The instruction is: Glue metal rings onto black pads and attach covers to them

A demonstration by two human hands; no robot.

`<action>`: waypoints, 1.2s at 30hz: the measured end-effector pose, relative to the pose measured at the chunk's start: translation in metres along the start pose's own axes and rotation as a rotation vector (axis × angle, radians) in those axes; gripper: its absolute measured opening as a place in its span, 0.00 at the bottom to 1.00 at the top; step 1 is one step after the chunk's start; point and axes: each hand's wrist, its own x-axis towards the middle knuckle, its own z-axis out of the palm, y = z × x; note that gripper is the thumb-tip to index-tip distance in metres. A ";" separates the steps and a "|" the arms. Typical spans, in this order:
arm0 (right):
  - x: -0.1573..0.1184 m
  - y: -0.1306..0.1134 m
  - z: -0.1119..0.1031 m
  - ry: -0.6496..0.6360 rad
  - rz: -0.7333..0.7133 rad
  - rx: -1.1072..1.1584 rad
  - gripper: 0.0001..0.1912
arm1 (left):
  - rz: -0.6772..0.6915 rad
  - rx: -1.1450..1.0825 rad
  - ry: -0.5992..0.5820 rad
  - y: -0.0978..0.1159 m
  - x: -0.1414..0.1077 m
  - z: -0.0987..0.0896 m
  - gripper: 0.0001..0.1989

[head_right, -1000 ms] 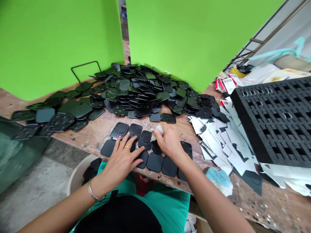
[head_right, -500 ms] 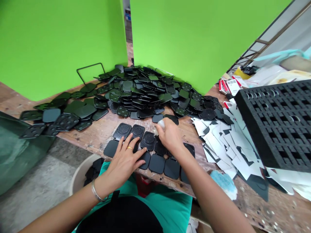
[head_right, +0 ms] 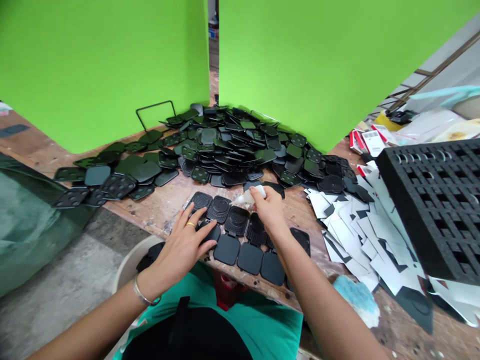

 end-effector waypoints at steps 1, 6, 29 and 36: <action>0.003 -0.001 0.005 0.016 -0.034 -0.026 0.20 | 0.002 0.000 -0.005 0.000 -0.001 -0.001 0.20; 0.014 0.003 0.025 0.050 -0.144 -0.146 0.20 | 0.004 0.001 -0.027 0.001 -0.002 -0.004 0.20; -0.005 -0.023 0.051 -0.175 -0.444 -0.484 0.11 | -0.025 -0.004 -0.045 -0.002 -0.001 -0.001 0.21; 0.013 -0.020 0.036 -0.068 -0.480 -0.585 0.11 | -0.030 0.002 -0.055 0.000 0.000 -0.004 0.21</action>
